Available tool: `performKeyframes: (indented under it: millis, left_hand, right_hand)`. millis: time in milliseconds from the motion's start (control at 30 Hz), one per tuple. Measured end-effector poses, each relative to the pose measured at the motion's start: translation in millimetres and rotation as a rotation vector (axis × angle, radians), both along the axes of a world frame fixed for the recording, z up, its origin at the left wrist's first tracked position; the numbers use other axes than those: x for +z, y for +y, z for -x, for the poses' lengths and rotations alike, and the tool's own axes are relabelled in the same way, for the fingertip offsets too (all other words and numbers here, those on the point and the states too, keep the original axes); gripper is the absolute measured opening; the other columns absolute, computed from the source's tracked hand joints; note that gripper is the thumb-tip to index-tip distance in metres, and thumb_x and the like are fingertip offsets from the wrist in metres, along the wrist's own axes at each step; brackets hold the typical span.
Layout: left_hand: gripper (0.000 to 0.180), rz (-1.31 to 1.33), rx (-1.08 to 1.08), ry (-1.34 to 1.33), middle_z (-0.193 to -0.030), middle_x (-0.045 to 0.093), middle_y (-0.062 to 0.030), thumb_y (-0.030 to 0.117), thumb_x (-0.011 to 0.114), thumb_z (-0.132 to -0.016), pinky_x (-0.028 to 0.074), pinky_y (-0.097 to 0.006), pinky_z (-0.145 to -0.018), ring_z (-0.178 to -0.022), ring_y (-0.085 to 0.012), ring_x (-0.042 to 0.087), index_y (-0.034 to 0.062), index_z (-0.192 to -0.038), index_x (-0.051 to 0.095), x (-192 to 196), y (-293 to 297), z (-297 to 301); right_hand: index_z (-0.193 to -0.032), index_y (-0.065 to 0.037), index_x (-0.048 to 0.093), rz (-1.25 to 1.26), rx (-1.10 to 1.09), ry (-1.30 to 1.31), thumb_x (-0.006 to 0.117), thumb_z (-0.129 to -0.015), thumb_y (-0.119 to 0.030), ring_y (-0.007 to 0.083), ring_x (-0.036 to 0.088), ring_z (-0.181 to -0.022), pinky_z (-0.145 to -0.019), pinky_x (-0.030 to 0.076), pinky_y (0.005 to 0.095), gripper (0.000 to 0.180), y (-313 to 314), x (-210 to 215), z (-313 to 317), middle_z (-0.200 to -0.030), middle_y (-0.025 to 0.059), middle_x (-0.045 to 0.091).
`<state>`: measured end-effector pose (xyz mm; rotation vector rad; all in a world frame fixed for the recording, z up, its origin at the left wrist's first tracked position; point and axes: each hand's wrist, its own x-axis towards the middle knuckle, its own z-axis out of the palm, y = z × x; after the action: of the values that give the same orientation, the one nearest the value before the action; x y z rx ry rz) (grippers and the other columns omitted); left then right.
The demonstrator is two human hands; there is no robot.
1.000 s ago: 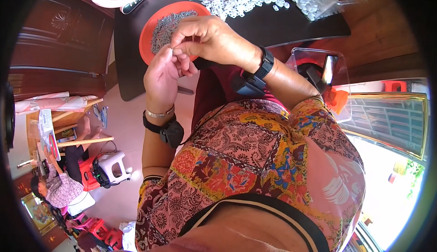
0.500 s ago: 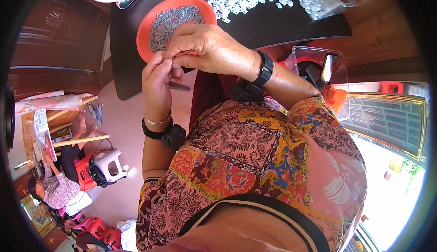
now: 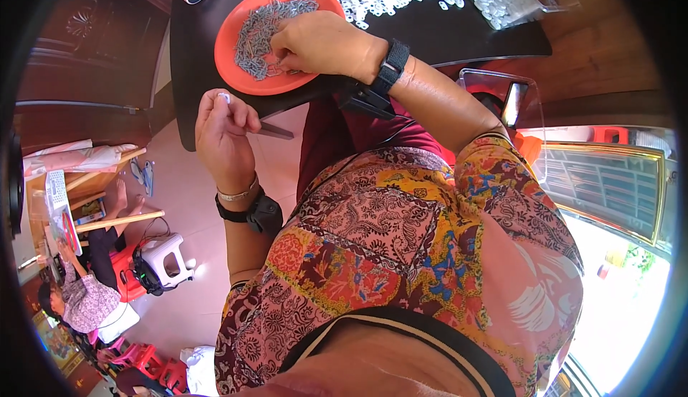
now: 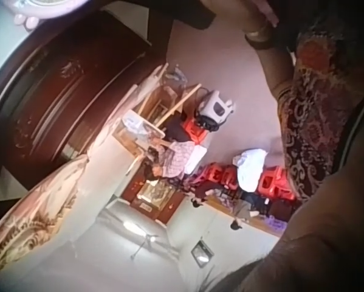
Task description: Assembling tiny metal pins into small white plastic components by hand.
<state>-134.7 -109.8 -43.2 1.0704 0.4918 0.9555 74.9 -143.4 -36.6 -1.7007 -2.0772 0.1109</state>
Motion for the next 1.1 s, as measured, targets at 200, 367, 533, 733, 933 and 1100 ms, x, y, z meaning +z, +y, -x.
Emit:
performKeyframes:
  millis: [200, 367, 533, 733, 933, 1100]
  left_hand:
    - [0.019, 0.051, -0.052, -0.006, -0.061, 0.045, -0.0026, 0.017, 0.043, -0.097, 0.038, -0.024, -0.052, -0.053, -0.0136, 0.047, 0.0042, -0.084, 0.048, -5.0, 1.6, 0.3]
    - [0.019, 0.066, -0.058, 0.001, -0.061, 0.046, -0.0028, 0.018, 0.044, -0.096, 0.036, -0.024, -0.050, -0.054, -0.0133, 0.049, 0.0049, -0.083, 0.048, -10.0, 1.8, 1.0]
    - [0.018, 0.064, -0.052, 0.003, -0.062, 0.047, -0.0028, 0.018, 0.045, -0.096, 0.036, -0.024, -0.050, -0.054, -0.0134, 0.050, 0.0052, -0.084, 0.048, -7.9, 1.3, -0.9]
    - [0.013, 0.041, -0.054, 0.004, -0.062, 0.047, -0.0031, 0.013, 0.046, -0.093, 0.039, -0.025, -0.051, -0.055, -0.0142, 0.050, 0.0041, -0.084, 0.050, -5.9, 1.5, -0.5]
    - [0.010, 0.051, -0.074, -0.008, -0.062, 0.047, -0.0036, 0.010, 0.048, -0.090, 0.040, -0.027, -0.052, -0.055, -0.0153, 0.049, 0.0027, -0.084, 0.051, -6.3, 1.2, -4.3]
    - [0.009, 0.027, -0.042, -0.002, -0.063, 0.047, -0.0036, 0.009, 0.048, -0.089, 0.041, -0.026, -0.055, -0.055, -0.0150, 0.048, 0.0020, -0.084, 0.052, 4.2, 3.8, -9.2]
  right_hand:
    - [-0.088, -0.008, 0.066, 0.010, 0.005, 0.010, 0.064, -0.079, -0.018, 0.0290, 0.062, -0.082, -0.072, 0.048, 0.0390, 0.014, 0.1, -0.7, -0.3, -0.086, 0.0075, 0.061]
    - [-0.089, -0.008, 0.065, -0.089, 0.058, 0.070, 0.063, -0.080, -0.018, 0.0281, 0.061, -0.083, -0.072, 0.048, 0.0389, 0.014, -3.8, 8.1, 4.2, -0.086, 0.0073, 0.060]
    - [-0.087, -0.008, 0.065, -0.083, 0.067, -0.148, 0.062, -0.080, -0.019, 0.0260, 0.061, -0.087, -0.072, 0.049, 0.0387, 0.013, 6.3, 2.3, 13.2, -0.085, 0.0062, 0.059]
    - [-0.083, -0.007, 0.065, -0.137, 0.030, -0.221, 0.062, -0.079, -0.018, 0.0271, 0.063, -0.082, -0.068, 0.051, 0.0390, 0.012, 9.1, -5.2, 17.4, -0.081, 0.0082, 0.062]
    - [-0.080, -0.005, 0.063, -0.215, -0.021, -0.050, 0.062, -0.081, -0.020, 0.0298, 0.063, -0.076, -0.065, 0.050, 0.0401, 0.014, 5.0, -4.0, 16.5, -0.078, 0.0095, 0.062]
    - [-0.078, -0.004, 0.058, -0.245, -0.049, 0.180, 0.059, -0.084, -0.019, 0.0322, 0.060, -0.074, -0.064, 0.047, 0.0399, 0.016, 8.1, 1.6, 8.8, -0.077, 0.0119, 0.060]
